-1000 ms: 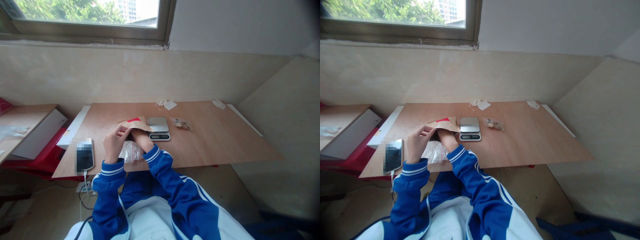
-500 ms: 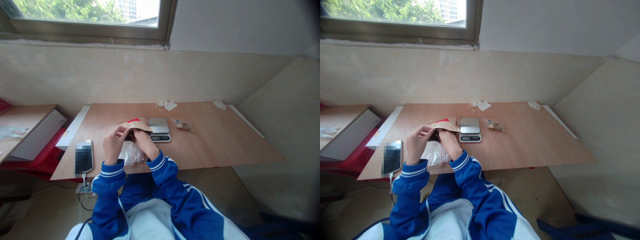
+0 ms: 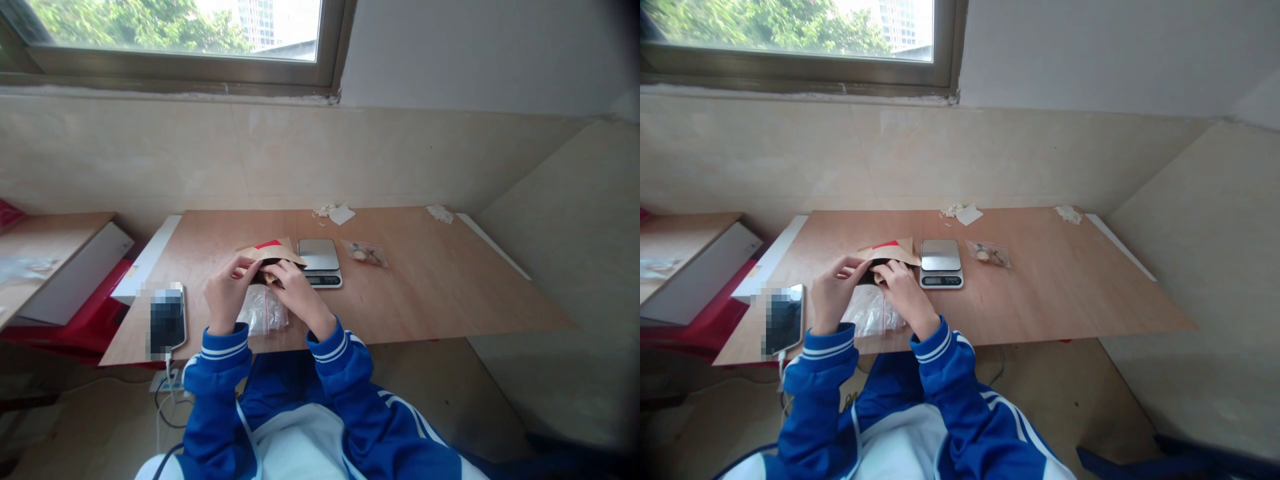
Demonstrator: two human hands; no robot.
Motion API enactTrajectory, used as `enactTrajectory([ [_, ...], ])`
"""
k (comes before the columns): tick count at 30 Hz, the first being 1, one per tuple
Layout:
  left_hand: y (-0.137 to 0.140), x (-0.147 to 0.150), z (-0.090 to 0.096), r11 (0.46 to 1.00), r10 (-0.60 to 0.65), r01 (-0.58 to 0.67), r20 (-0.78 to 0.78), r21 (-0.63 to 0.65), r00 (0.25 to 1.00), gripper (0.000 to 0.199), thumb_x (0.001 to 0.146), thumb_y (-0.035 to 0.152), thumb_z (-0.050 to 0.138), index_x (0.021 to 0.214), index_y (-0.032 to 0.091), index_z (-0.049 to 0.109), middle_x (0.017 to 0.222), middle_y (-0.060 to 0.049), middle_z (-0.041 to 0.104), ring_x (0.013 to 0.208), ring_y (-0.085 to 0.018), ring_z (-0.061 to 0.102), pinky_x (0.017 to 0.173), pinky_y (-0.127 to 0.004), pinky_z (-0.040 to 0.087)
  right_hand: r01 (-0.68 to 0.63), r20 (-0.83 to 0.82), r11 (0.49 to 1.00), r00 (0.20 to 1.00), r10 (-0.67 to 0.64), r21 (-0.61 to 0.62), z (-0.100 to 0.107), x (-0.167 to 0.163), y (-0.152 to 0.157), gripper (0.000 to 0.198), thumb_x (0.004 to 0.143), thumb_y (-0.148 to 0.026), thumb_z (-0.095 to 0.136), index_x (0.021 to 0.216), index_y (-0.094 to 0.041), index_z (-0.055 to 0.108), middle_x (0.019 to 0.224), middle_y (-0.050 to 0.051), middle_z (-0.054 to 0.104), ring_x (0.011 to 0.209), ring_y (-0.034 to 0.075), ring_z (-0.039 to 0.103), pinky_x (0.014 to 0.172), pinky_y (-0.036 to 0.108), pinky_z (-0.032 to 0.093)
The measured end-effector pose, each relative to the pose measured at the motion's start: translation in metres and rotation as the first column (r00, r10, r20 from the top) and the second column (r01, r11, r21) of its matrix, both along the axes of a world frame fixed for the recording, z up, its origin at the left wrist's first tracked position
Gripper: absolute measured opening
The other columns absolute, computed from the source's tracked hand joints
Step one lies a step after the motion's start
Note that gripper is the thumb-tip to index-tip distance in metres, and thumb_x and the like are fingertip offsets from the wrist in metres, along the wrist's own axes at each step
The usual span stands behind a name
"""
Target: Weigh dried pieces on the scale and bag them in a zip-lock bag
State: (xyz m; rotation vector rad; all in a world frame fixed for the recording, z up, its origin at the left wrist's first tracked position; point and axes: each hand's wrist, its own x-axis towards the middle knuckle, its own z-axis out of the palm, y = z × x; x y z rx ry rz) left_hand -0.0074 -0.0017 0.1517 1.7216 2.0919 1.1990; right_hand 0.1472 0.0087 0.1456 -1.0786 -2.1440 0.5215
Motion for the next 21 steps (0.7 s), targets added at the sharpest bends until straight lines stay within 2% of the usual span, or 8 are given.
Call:
enactTrajectory([
  [4, 0.0, 0.002, -0.001, 1.0, 0.002, -0.002, 0.006, -0.014, 1.0, 0.029, 0.08, 0.056, 0.063, 0.082, 0.027, 0.071, 0.071, 0.001, 0.069, 0.064, -0.014, 0.061, 0.059, -0.023, 0.039, -0.003, -0.134, 0.999, 0.991, 0.008, 0.035, -0.003, 0.011, -0.002, 0.035, 0.091, -0.008, 0.05, 0.119, -0.026, 0.063, 0.102, 0.003, 0.062, 0.107, 0.018, 0.059, 0.096, 0.033, 0.049],
  [8, 0.001, 0.004, -0.001, 1.0, 0.008, -0.008, 0.008, -0.016, 1.0, 0.028, 0.08, 0.054, 0.062, 0.082, 0.028, 0.071, 0.071, 0.001, 0.068, 0.064, -0.015, 0.062, 0.059, -0.023, 0.039, 0.007, -0.25, 0.997, 0.968, 0.013, 0.079, -0.001, 0.02, -0.003, 0.03, 0.092, -0.013, 0.053, 0.117, -0.026, 0.065, 0.099, 0.003, 0.062, 0.102, 0.018, 0.06, 0.094, 0.033, 0.05],
  [12, 0.0, 0.004, 0.0, 1.0, 0.014, -0.015, -0.005, -0.021, 1.0, 0.029, 0.08, 0.056, 0.062, 0.083, 0.029, 0.072, 0.07, 0.002, 0.068, 0.064, -0.014, 0.062, 0.058, -0.023, 0.038, 0.024, -0.437, 1.0, 0.899, -0.016, 0.013, 0.003, 0.028, -0.006, 0.024, 0.09, -0.023, 0.061, 0.113, -0.025, 0.067, 0.105, 0.004, 0.065, 0.102, 0.018, 0.062, 0.094, 0.032, 0.05],
  [14, 0.0, 0.004, -0.001, 1.0, 0.017, -0.017, -0.011, -0.016, 1.0, 0.03, 0.08, 0.057, 0.061, 0.082, 0.029, 0.071, 0.07, 0.002, 0.068, 0.064, -0.014, 0.062, 0.058, -0.023, 0.038, 0.006, -0.564, 0.996, 0.824, -0.053, -0.085, 0.002, 0.034, -0.008, 0.025, 0.086, -0.028, 0.066, 0.111, -0.024, 0.067, 0.108, 0.004, 0.067, 0.102, 0.018, 0.063, 0.092, 0.031, 0.052],
  [17, 0.001, 0.001, -0.001, 1.0, 0.029, -0.029, -0.006, -0.001, 1.0, 0.03, 0.081, 0.056, 0.061, 0.082, 0.028, 0.071, 0.071, 0.002, 0.068, 0.064, -0.014, 0.062, 0.058, -0.023, 0.038, -0.015, -0.734, 0.973, 0.659, -0.164, -0.231, -0.006, 0.05, -0.004, 0.034, 0.079, -0.033, 0.073, 0.111, -0.024, 0.067, 0.108, 0.004, 0.069, 0.099, 0.018, 0.065, 0.087, 0.03, 0.054],
  [21, 0.001, -0.002, -0.001, 0.998, 0.061, -0.061, -0.011, -0.004, 0.998, 0.03, 0.082, 0.055, 0.061, 0.083, 0.027, 0.071, 0.072, 0.002, 0.068, 0.065, -0.014, 0.062, 0.059, -0.024, 0.038, 0.079, -0.835, 0.931, 0.419, -0.356, -0.357, -0.036, 0.079, 0.02, 0.045, 0.074, -0.036, 0.077, 0.115, -0.023, 0.065, 0.106, 0.004, 0.07, 0.092, 0.017, 0.067, 0.082, 0.03, 0.056],
])
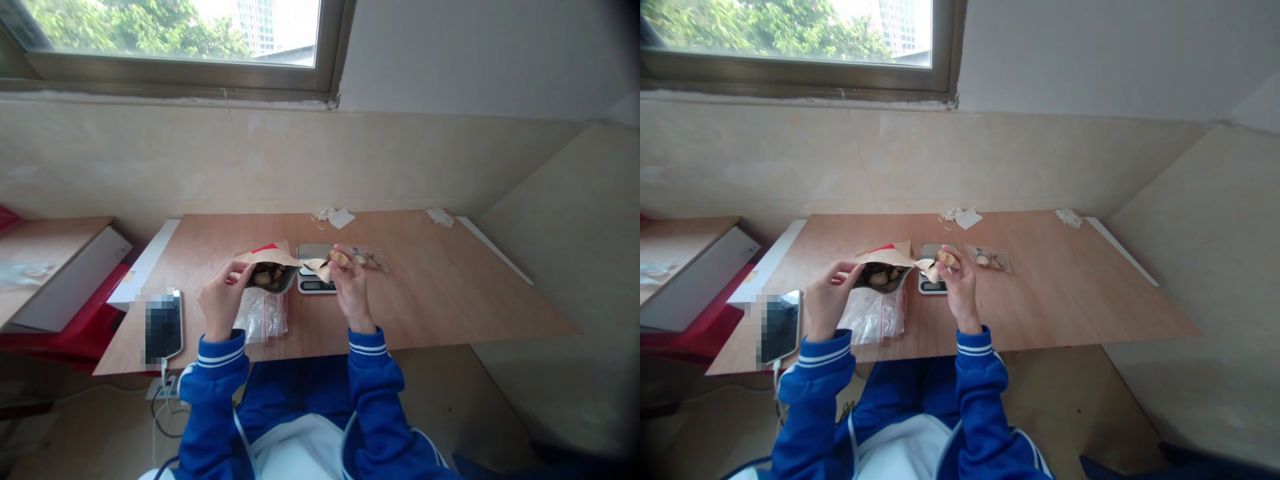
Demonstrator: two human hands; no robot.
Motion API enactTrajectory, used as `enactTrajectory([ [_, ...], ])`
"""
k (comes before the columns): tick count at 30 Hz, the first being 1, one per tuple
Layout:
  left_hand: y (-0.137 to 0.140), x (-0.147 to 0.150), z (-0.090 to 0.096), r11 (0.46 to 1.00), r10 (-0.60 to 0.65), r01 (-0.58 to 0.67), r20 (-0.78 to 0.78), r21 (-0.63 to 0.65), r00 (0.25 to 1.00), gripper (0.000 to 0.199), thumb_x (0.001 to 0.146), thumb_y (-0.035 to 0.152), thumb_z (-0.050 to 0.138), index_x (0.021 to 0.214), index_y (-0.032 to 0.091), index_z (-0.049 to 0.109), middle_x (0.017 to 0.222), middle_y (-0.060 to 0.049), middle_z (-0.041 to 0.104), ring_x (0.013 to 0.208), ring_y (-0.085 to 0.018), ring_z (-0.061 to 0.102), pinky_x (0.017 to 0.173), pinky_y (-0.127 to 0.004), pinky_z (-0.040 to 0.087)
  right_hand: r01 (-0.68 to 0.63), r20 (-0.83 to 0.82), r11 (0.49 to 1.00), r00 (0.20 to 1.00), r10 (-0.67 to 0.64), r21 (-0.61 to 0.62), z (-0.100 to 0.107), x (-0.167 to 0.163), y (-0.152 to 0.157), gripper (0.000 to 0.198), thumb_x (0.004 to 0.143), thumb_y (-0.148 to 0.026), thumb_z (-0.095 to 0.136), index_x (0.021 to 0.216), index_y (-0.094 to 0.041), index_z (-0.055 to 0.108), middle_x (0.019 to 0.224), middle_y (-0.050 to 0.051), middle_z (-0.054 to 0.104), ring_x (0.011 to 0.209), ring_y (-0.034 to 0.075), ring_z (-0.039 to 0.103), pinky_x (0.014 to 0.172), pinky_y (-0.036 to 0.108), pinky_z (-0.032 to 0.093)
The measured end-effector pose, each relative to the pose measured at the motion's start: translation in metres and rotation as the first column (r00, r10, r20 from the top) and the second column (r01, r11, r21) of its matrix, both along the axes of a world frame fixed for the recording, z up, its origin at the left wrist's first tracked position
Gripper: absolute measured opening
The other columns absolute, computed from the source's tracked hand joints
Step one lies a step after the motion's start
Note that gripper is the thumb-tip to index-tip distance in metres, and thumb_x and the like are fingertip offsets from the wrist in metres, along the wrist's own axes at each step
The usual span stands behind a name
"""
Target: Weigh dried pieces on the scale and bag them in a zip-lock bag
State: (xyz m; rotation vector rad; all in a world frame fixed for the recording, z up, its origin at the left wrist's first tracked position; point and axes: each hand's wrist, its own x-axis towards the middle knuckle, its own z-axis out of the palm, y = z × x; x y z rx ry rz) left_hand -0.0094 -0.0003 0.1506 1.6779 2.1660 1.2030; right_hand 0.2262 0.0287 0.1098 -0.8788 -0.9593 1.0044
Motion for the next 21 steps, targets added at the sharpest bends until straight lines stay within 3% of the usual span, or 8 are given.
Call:
enactTrajectory([
  [5, -0.001, -0.002, 0.0, 1.0, 0.02, -0.02, -0.016, -0.002, 1.0, 0.027, 0.082, 0.052, 0.062, 0.083, 0.027, 0.071, 0.072, 0.003, 0.068, 0.065, -0.012, 0.062, 0.06, -0.023, 0.037, 0.135, -0.022, 0.991, 0.991, -0.136, -0.026, -0.056, 0.022, 0.055, 0.048, 0.068, -0.037, 0.079, 0.11, -0.019, 0.066, 0.105, 0.006, 0.07, 0.093, 0.017, 0.066, 0.083, 0.031, 0.054],
  [10, -0.002, -0.002, 0.004, 0.999, 0.034, -0.034, -0.012, -0.033, 0.999, 0.023, 0.082, 0.049, 0.064, 0.084, 0.027, 0.071, 0.073, 0.003, 0.069, 0.065, -0.013, 0.063, 0.06, -0.023, 0.037, 0.174, 0.213, 0.984, 0.963, -0.164, -0.03, -0.096, 0.026, 0.102, 0.047, 0.068, -0.041, 0.075, 0.106, -0.015, 0.068, 0.102, 0.008, 0.07, 0.091, 0.02, 0.066, 0.084, 0.035, 0.053],
  [14, -0.001, -0.002, 0.005, 0.999, 0.033, -0.033, 0.005, -0.037, 0.999, 0.022, 0.082, 0.048, 0.065, 0.084, 0.027, 0.071, 0.074, 0.003, 0.069, 0.064, -0.012, 0.062, 0.061, -0.023, 0.038, 0.18, 0.407, 0.984, 0.899, -0.159, -0.012, -0.099, 0.034, 0.11, 0.043, 0.073, -0.041, 0.069, 0.106, -0.015, 0.067, 0.106, 0.011, 0.07, 0.094, 0.023, 0.065, 0.085, 0.037, 0.053],
  [18, 0.0, -0.002, 0.003, 0.999, 0.034, -0.034, 0.01, -0.03, 0.999, 0.023, 0.081, 0.05, 0.065, 0.083, 0.028, 0.071, 0.074, 0.004, 0.069, 0.065, -0.012, 0.062, 0.061, -0.023, 0.038, 0.19, 0.602, 0.974, 0.765, -0.228, 0.127, -0.09, 0.03, 0.096, 0.036, 0.082, -0.038, 0.062, 0.111, -0.017, 0.064, 0.113, 0.012, 0.068, 0.106, 0.024, 0.061, 0.097, 0.042, 0.046],
  [21, 0.001, -0.002, 0.001, 0.999, 0.032, -0.032, 0.014, -0.017, 0.999, 0.024, 0.08, 0.051, 0.065, 0.083, 0.028, 0.071, 0.074, 0.004, 0.069, 0.065, -0.012, 0.062, 0.06, -0.023, 0.039, 0.129, 0.671, 0.982, 0.717, -0.186, 0.135, -0.088, 0.015, 0.081, 0.037, 0.084, -0.039, 0.062, 0.114, -0.018, 0.057, 0.113, 0.013, 0.067, 0.105, 0.025, 0.062, 0.092, 0.041, 0.048],
])
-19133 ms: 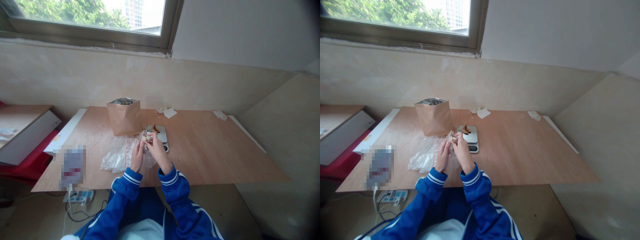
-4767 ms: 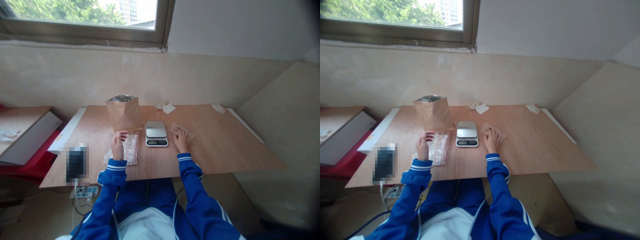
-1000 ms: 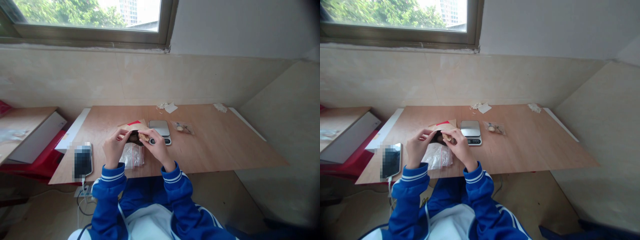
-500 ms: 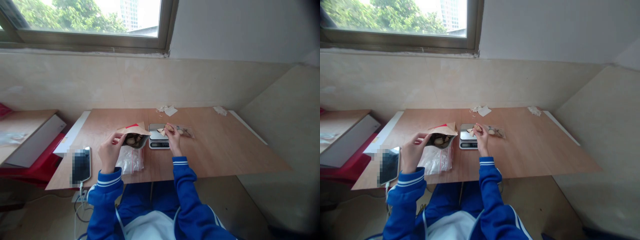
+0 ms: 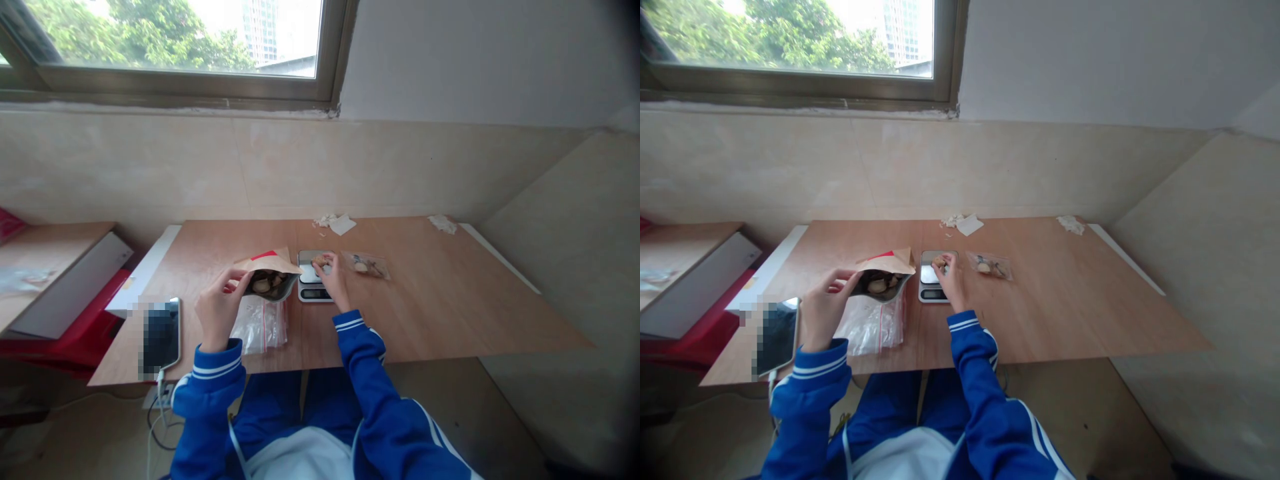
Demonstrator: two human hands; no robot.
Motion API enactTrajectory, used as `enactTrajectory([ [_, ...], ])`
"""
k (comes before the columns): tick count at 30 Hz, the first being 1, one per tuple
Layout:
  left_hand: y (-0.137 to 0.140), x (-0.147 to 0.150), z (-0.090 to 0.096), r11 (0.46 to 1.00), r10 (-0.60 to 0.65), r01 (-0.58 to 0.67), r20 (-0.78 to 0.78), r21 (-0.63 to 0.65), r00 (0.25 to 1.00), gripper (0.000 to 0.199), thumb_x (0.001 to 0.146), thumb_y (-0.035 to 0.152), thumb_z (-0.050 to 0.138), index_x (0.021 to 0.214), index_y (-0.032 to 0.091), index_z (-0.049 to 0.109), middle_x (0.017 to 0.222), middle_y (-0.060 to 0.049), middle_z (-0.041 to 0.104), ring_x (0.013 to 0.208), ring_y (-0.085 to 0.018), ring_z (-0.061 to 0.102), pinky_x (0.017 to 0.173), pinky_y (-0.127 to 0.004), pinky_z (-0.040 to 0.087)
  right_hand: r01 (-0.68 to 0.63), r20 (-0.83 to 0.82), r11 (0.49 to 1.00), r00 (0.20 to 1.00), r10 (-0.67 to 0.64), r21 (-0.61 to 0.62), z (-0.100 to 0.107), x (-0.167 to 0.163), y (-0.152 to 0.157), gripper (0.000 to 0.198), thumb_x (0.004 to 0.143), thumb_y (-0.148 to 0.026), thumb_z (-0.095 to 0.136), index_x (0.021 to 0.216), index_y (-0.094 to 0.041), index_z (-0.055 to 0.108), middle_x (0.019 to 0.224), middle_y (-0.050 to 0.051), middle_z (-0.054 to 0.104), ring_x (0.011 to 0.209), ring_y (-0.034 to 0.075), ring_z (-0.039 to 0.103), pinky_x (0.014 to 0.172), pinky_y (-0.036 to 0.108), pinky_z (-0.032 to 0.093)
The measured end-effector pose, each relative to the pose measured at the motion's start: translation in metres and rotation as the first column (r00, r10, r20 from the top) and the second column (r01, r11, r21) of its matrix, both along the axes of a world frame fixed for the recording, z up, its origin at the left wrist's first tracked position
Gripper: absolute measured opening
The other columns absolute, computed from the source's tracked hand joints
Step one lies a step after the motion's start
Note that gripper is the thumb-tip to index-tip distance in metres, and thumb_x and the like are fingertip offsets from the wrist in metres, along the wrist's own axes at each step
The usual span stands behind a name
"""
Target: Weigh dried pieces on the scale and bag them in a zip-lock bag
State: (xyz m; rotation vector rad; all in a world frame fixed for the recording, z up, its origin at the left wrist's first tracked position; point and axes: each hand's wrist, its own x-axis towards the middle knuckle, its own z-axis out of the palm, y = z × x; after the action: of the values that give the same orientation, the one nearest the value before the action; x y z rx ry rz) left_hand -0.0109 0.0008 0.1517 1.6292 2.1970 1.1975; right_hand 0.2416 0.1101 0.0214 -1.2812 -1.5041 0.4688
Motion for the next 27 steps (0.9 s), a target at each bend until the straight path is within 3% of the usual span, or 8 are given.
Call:
enactTrajectory([
  [6, -0.001, 0.001, 0.001, 1.0, -0.006, 0.006, -0.005, 0.015, 1.0, 0.026, 0.081, 0.051, 0.064, 0.082, 0.026, 0.071, 0.071, 0.003, 0.068, 0.064, -0.013, 0.062, 0.059, -0.023, 0.038, -0.021, 0.317, 1.0, 0.948, 0.013, 0.022, -0.009, -0.021, -0.01, 0.014, 0.085, -0.029, 0.062, 0.096, -0.02, 0.061, 0.121, 0.014, 0.062, 0.123, 0.029, 0.049, 0.105, 0.049, 0.038],
  [9, -0.002, 0.001, 0.002, 1.0, -0.011, 0.011, -0.012, 0.013, 1.0, 0.024, 0.081, 0.05, 0.065, 0.082, 0.027, 0.071, 0.07, 0.004, 0.067, 0.063, -0.012, 0.062, 0.059, -0.023, 0.038, 0.038, 0.358, 0.999, 0.933, -0.043, 0.02, -0.003, -0.018, -0.007, 0.013, 0.086, -0.026, 0.06, 0.096, -0.018, 0.063, 0.125, 0.015, 0.059, 0.125, 0.03, 0.045, 0.106, 0.052, 0.035],
  [14, 0.0, 0.0, -0.002, 0.999, -0.02, 0.02, -0.014, 0.026, 1.0, 0.026, 0.081, 0.052, 0.064, 0.082, 0.027, 0.071, 0.069, 0.003, 0.067, 0.063, -0.012, 0.062, 0.059, -0.023, 0.038, 0.064, 0.161, 0.976, 0.982, -0.099, 0.209, 0.048, -0.02, -0.034, 0.018, 0.091, -0.026, 0.052, 0.104, -0.018, 0.061, 0.113, 0.013, 0.06, 0.114, 0.026, 0.053, 0.101, 0.046, 0.042],
  [16, 0.001, 0.001, -0.006, 0.998, -0.036, 0.037, -0.013, 0.048, 0.999, 0.028, 0.081, 0.053, 0.063, 0.082, 0.027, 0.072, 0.071, 0.003, 0.068, 0.063, -0.012, 0.061, 0.059, -0.023, 0.038, -0.001, 0.056, 0.949, 0.998, -0.017, 0.314, 0.078, -0.03, -0.059, 0.015, 0.094, -0.021, 0.046, 0.099, -0.02, 0.06, 0.1, 0.009, 0.062, 0.103, 0.022, 0.058, 0.094, 0.04, 0.047],
  [18, 0.003, 0.001, -0.008, 0.997, -0.049, 0.05, -0.011, 0.065, 0.999, 0.028, 0.081, 0.053, 0.062, 0.083, 0.027, 0.072, 0.073, 0.002, 0.069, 0.064, -0.012, 0.061, 0.059, -0.023, 0.038, -0.172, 0.078, 0.919, 0.985, 0.154, 0.355, 0.103, -0.045, -0.083, 0.018, 0.094, -0.016, 0.045, 0.103, -0.021, 0.059, 0.098, 0.006, 0.063, 0.099, 0.019, 0.06, 0.091, 0.035, 0.048],
  [20, 0.003, 0.001, -0.01, 0.995, -0.066, 0.066, -0.002, 0.076, 0.998, 0.027, 0.082, 0.052, 0.062, 0.084, 0.027, 0.072, 0.075, 0.002, 0.07, 0.065, -0.012, 0.062, 0.059, -0.022, 0.039, -0.437, 0.251, 0.857, 0.893, 0.374, 0.275, 0.121, -0.063, -0.1, 0.025, 0.095, -0.012, 0.042, 0.109, -0.022, 0.059, 0.102, 0.005, 0.065, 0.102, 0.017, 0.06, 0.092, 0.032, 0.049],
  [22, 0.002, 0.0, -0.011, 0.993, -0.085, 0.084, 0.013, 0.077, 0.996, 0.027, 0.082, 0.052, 0.062, 0.085, 0.027, 0.072, 0.074, 0.002, 0.07, 0.064, -0.013, 0.062, 0.06, -0.022, 0.04, -0.543, 0.417, 0.835, 0.782, 0.463, 0.091, 0.129, -0.081, -0.106, 0.032, 0.094, -0.007, 0.039, 0.116, -0.02, 0.059, 0.11, 0.007, 0.065, 0.107, 0.018, 0.06, 0.094, 0.032, 0.049],
  [27, -0.001, -0.003, -0.009, 0.995, -0.094, 0.094, 0.013, 0.025, 0.995, 0.026, 0.081, 0.051, 0.063, 0.085, 0.027, 0.073, 0.071, 0.002, 0.07, 0.065, -0.014, 0.064, 0.06, -0.022, 0.04, -0.387, 0.616, 0.898, 0.662, 0.427, -0.207, 0.123, -0.11, -0.089, 0.039, 0.089, -0.001, 0.04, 0.12, -0.014, 0.059, 0.112, 0.013, 0.067, 0.099, 0.024, 0.065, 0.083, 0.037, 0.054],
])
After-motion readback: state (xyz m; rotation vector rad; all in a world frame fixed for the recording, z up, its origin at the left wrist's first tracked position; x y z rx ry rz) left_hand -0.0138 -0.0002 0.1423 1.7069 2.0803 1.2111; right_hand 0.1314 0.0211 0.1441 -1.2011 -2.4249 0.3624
